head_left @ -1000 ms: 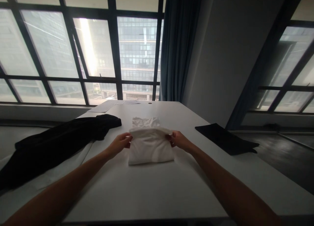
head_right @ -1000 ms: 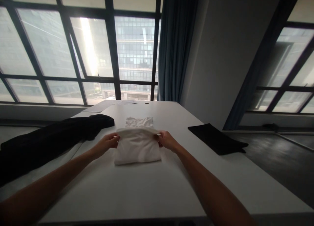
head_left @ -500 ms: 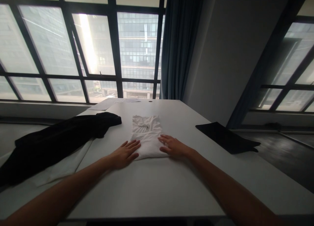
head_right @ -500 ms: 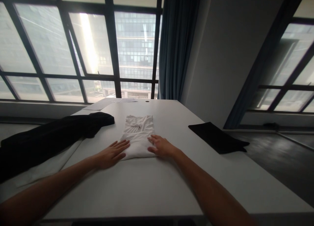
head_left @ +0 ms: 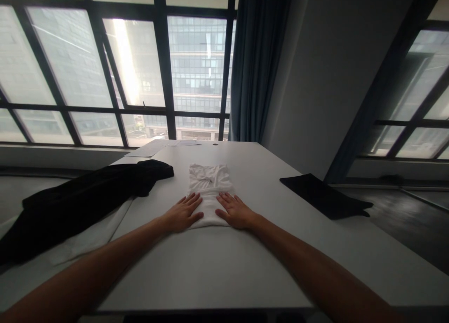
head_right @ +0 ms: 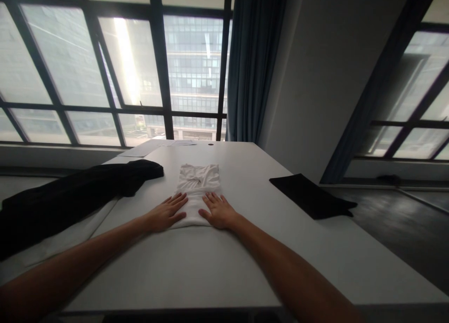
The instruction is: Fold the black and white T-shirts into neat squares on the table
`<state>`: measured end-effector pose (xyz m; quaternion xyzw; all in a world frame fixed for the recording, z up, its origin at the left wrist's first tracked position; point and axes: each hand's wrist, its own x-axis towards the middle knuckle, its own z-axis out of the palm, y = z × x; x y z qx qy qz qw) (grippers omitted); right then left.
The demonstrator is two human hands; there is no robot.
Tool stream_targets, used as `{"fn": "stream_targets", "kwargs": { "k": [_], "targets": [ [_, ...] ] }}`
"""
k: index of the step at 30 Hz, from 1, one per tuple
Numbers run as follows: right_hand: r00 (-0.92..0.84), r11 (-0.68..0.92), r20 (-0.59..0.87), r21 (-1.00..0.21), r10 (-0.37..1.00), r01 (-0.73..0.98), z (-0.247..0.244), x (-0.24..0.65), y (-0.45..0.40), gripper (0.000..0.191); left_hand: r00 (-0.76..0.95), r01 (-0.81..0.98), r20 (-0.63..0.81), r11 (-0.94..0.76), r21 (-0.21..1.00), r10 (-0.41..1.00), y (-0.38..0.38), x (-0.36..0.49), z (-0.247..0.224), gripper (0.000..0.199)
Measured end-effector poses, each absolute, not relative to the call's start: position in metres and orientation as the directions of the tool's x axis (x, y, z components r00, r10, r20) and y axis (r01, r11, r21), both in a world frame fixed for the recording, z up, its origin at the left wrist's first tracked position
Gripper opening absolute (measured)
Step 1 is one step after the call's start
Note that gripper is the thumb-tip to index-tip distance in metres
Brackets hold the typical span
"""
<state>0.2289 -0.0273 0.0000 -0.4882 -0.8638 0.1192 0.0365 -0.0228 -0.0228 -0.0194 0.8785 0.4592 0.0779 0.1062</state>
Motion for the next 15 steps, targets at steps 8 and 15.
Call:
{"fn": "stream_targets", "kwargs": {
  "k": [8, 15],
  "targets": [
    [-0.498, 0.490, 0.028, -0.229, 0.867, 0.841, -0.003, 0.234, -0.021, 0.071, 0.537, 0.811, 0.072, -0.538, 0.232, 0.841, 0.000, -0.023, -0.013, 0.074],
    [-0.450, 0.430, -0.016, -0.270, 0.893, 0.862, -0.009, 0.245, -0.010, 0.061, 0.550, 0.782, 0.078, -0.545, 0.302, 0.832, 0.008, -0.034, -0.022, 0.070]
  ]
}}
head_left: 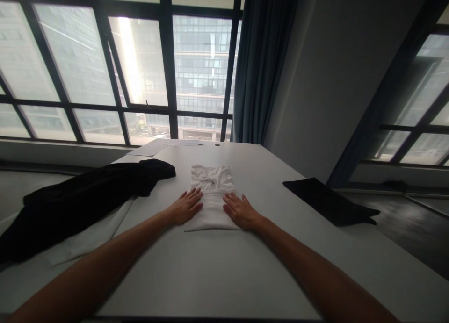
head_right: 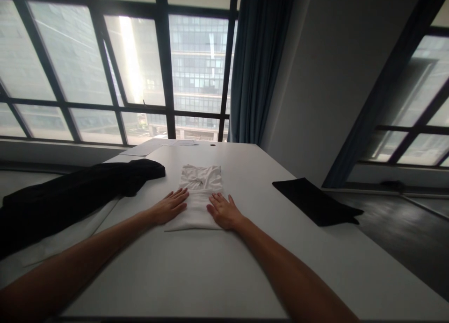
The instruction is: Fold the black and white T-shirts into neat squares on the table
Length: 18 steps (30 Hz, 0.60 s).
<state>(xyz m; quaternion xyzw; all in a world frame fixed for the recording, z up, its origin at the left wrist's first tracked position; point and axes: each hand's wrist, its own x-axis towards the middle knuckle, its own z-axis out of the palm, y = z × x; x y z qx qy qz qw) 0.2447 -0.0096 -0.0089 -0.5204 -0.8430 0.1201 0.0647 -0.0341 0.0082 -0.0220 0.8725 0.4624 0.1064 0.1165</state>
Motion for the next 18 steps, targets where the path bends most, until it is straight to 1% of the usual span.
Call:
{"fn": "stream_targets", "kwargs": {
  "k": [3, 5, 7, 10, 13, 15, 18],
  "targets": [
    [-0.424, 0.440, 0.122, -0.283, 0.898, 0.852, -0.002, 0.266, -0.004, 0.047, 0.616, 0.727, 0.131, -0.625, 0.284, 0.777, 0.001, -0.054, -0.007, 0.055],
    [-0.438, 0.475, 0.190, -0.254, 0.879, 0.843, 0.001, 0.282, 0.001, 0.046, 0.645, 0.701, 0.158, -0.661, 0.268, 0.748, -0.005, -0.065, 0.004, 0.042],
    [-0.483, 0.524, 0.216, -0.222, 0.849, 0.822, 0.001, 0.294, 0.005, 0.047, 0.665, 0.677, 0.172, -0.684, 0.271, 0.726, -0.008, -0.069, 0.010, 0.034],
    [-0.555, 0.602, 0.244, -0.210, 0.796, 0.771, -0.005, 0.298, 0.012, 0.035, 0.684, 0.647, 0.186, -0.704, 0.291, 0.705, -0.007, -0.067, 0.008, 0.028],
    [-0.585, 0.655, 0.313, -0.208, 0.748, 0.726, -0.012, 0.292, 0.019, 0.027, 0.672, 0.633, 0.259, -0.719, 0.288, 0.694, -0.002, -0.061, 0.001, 0.026],
    [-0.594, 0.684, 0.355, -0.233, 0.722, 0.692, -0.012, 0.289, 0.019, 0.026, 0.680, 0.614, 0.294, -0.740, 0.274, 0.672, -0.002, -0.059, 0.001, 0.025],
    [-0.610, 0.705, 0.354, -0.348, 0.709, 0.618, 0.002, 0.289, 0.009, 0.026, 0.704, 0.589, 0.264, -0.750, 0.301, 0.659, -0.011, -0.060, 0.016, 0.023]
  ]
}}
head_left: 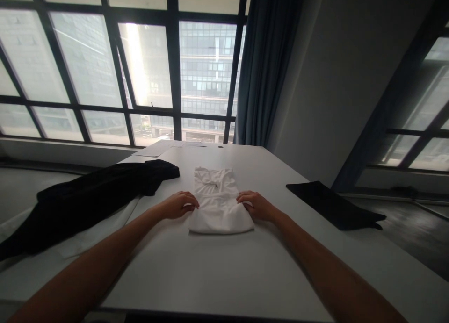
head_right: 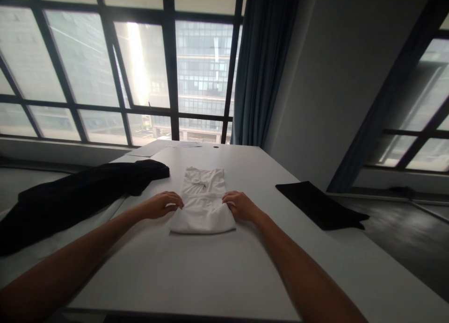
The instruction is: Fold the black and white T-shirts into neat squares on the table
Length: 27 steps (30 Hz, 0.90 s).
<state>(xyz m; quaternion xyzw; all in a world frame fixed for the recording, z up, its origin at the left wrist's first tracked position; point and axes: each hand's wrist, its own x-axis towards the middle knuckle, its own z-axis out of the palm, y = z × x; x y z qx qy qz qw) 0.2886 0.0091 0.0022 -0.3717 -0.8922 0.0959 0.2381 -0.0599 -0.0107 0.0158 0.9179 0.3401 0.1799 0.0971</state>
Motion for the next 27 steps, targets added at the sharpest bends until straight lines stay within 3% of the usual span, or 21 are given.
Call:
{"fn": "stream_targets", "kwargs": {
  "k": [4, 7, 10, 13, 15, 18, 20, 23, 27],
  "targets": [
    [-0.660, 0.616, 0.135, -0.532, 0.739, 0.581, 0.034, 0.294, -0.018, 0.020, 0.765, 0.540, 0.068, -0.695, 0.475, 0.641, -0.030, -0.060, 0.046, 0.023],
    [-0.741, 0.538, -0.031, -0.667, 0.670, 0.515, 0.051, 0.297, -0.030, 0.029, 0.822, 0.438, -0.037, -0.588, 0.681, 0.569, -0.036, -0.060, 0.059, 0.026],
    [-0.671, 0.441, 0.064, -0.799, 0.738, 0.408, 0.049, 0.294, -0.021, 0.039, 0.766, 0.335, -0.017, -0.376, 0.864, 0.643, -0.027, -0.062, 0.056, 0.035],
    [-0.318, 0.322, 0.203, -0.864, 0.926, 0.387, 0.027, 0.284, 0.001, 0.040, 0.483, 0.278, 0.010, -0.165, 0.946, 0.875, -0.012, -0.066, 0.043, 0.048],
    [-0.152, 0.206, 0.157, -0.892, 0.976, 0.402, 0.011, 0.276, 0.014, 0.042, 0.264, 0.279, -0.052, -0.025, 0.960, 0.963, -0.005, -0.067, 0.032, 0.055],
    [-0.141, 0.164, 0.108, -0.858, 0.984, 0.487, -0.006, 0.268, 0.022, 0.045, 0.122, 0.343, -0.125, 0.076, 0.936, 0.985, -0.002, -0.063, 0.018, 0.064],
    [-0.201, 0.242, 0.152, -0.784, 0.968, 0.572, -0.009, 0.265, 0.020, 0.049, 0.109, 0.427, -0.086, 0.031, 0.904, 0.990, -0.003, -0.059, 0.011, 0.070],
    [-0.267, 0.368, 0.253, -0.672, 0.930, 0.643, -0.007, 0.263, 0.016, 0.044, 0.136, 0.548, 0.021, -0.093, 0.831, 0.991, -0.004, -0.053, 0.011, 0.059],
    [-0.252, 0.525, 0.493, -0.559, 0.832, 0.642, -0.006, 0.259, 0.017, 0.039, 0.136, 0.635, 0.222, -0.258, 0.728, 0.965, -0.004, -0.053, 0.021, 0.052]
  ]
}}
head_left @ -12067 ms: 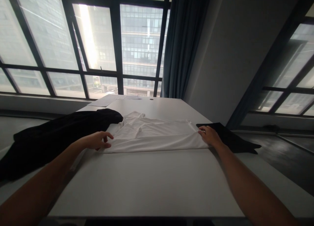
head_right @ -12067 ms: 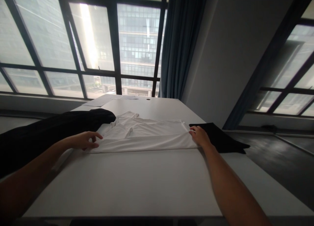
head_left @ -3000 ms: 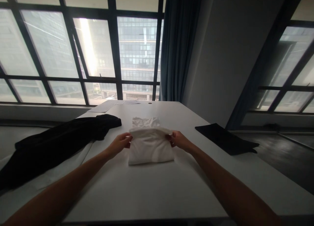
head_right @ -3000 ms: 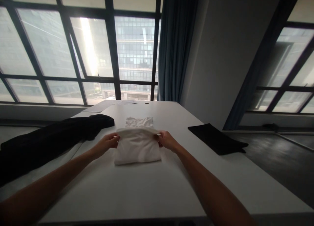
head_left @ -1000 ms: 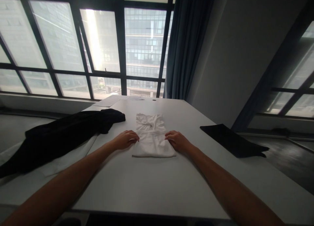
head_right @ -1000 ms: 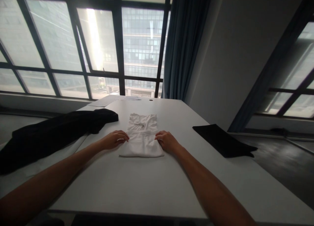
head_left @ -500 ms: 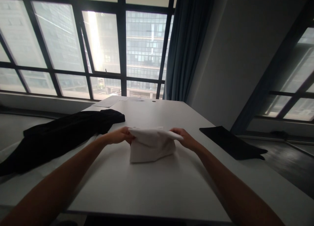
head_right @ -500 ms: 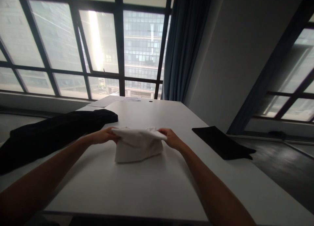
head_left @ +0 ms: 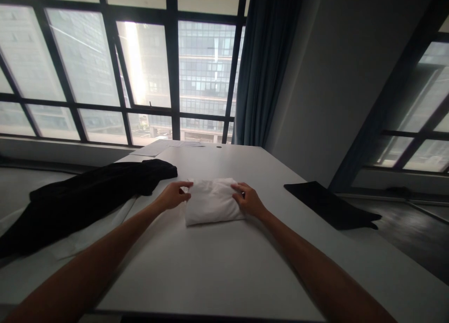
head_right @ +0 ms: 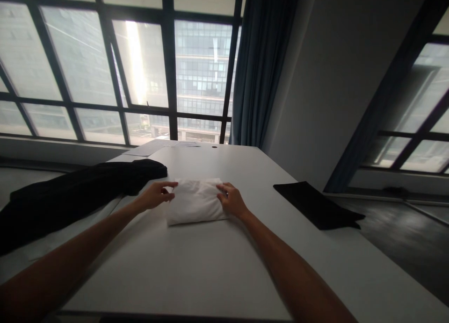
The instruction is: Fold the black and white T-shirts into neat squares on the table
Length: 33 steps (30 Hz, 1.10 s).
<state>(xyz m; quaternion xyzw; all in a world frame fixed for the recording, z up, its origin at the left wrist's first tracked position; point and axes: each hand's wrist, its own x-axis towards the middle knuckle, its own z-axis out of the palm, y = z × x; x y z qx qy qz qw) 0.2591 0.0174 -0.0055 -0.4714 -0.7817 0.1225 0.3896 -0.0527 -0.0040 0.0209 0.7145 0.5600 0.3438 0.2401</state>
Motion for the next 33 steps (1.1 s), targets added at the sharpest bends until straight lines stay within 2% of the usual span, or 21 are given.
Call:
{"fn": "stream_targets", "kwargs": {
  "k": [2, 6, 8, 10, 12, 14, 16, 18, 26, 29, 31, 33],
  "targets": [
    [-0.253, 0.531, 0.519, -0.502, 0.816, 0.683, -0.009, 0.257, 0.019, 0.042, 0.125, 0.684, 0.286, -0.291, 0.668, 0.950, -0.004, -0.054, 0.022, 0.051],
    [-0.258, 0.394, 0.368, -0.364, 0.893, 0.844, -0.013, 0.250, 0.015, 0.044, 0.142, 0.834, 0.239, -0.246, 0.495, 0.961, -0.005, -0.053, 0.014, 0.044],
    [-0.218, 0.331, 0.364, -0.286, 0.905, 0.899, -0.011, 0.245, 0.009, 0.046, 0.150, 0.884, 0.307, -0.267, 0.384, 0.940, -0.008, -0.046, 0.009, 0.040],
    [-0.261, 0.366, 0.393, -0.222, 0.882, 0.903, -0.007, 0.240, 0.002, 0.051, 0.227, 0.892, 0.397, -0.354, 0.282, 0.889, -0.010, -0.035, 0.004, 0.045],
    [-0.388, 0.464, 0.341, -0.178, 0.856, 0.867, -0.007, 0.234, -0.004, 0.056, 0.377, 0.852, 0.384, -0.478, 0.214, 0.843, -0.012, -0.023, -0.003, 0.053],
    [-0.487, 0.520, 0.198, -0.187, 0.851, 0.833, -0.009, 0.231, -0.008, 0.060, 0.490, 0.812, 0.265, -0.545, 0.208, 0.831, -0.013, -0.014, -0.011, 0.063],
    [-0.512, 0.512, 0.062, -0.227, 0.857, 0.829, -0.012, 0.231, -0.010, 0.063, 0.516, 0.813, 0.133, -0.533, 0.235, 0.846, -0.012, -0.012, -0.019, 0.071],
    [-0.508, 0.492, 0.004, -0.262, 0.861, 0.830, -0.013, 0.233, -0.010, 0.063, 0.512, 0.822, 0.064, -0.510, 0.255, 0.857, -0.010, -0.015, -0.024, 0.076],
    [-0.475, 0.461, 0.031, -0.306, 0.879, 0.833, -0.017, 0.238, -0.005, 0.071, 0.373, 0.900, 0.027, -0.368, 0.235, 0.927, -0.004, -0.035, -0.021, 0.084],
    [-0.259, 0.274, 0.089, -0.328, 0.962, 0.904, -0.022, 0.244, -0.001, 0.078, 0.339, 0.909, 0.027, -0.334, 0.250, 0.941, -0.008, -0.028, -0.023, 0.089],
    [-0.108, 0.139, 0.108, -0.339, 0.988, 0.930, -0.025, 0.249, 0.004, 0.076, 0.315, 0.916, 0.030, -0.313, 0.251, 0.948, -0.013, -0.020, -0.024, 0.090],
    [-0.057, 0.096, 0.120, -0.347, 0.991, 0.933, -0.027, 0.256, 0.010, 0.070, 0.305, 0.921, 0.034, -0.304, 0.244, 0.952, -0.018, -0.011, -0.025, 0.090]
  ]
}}
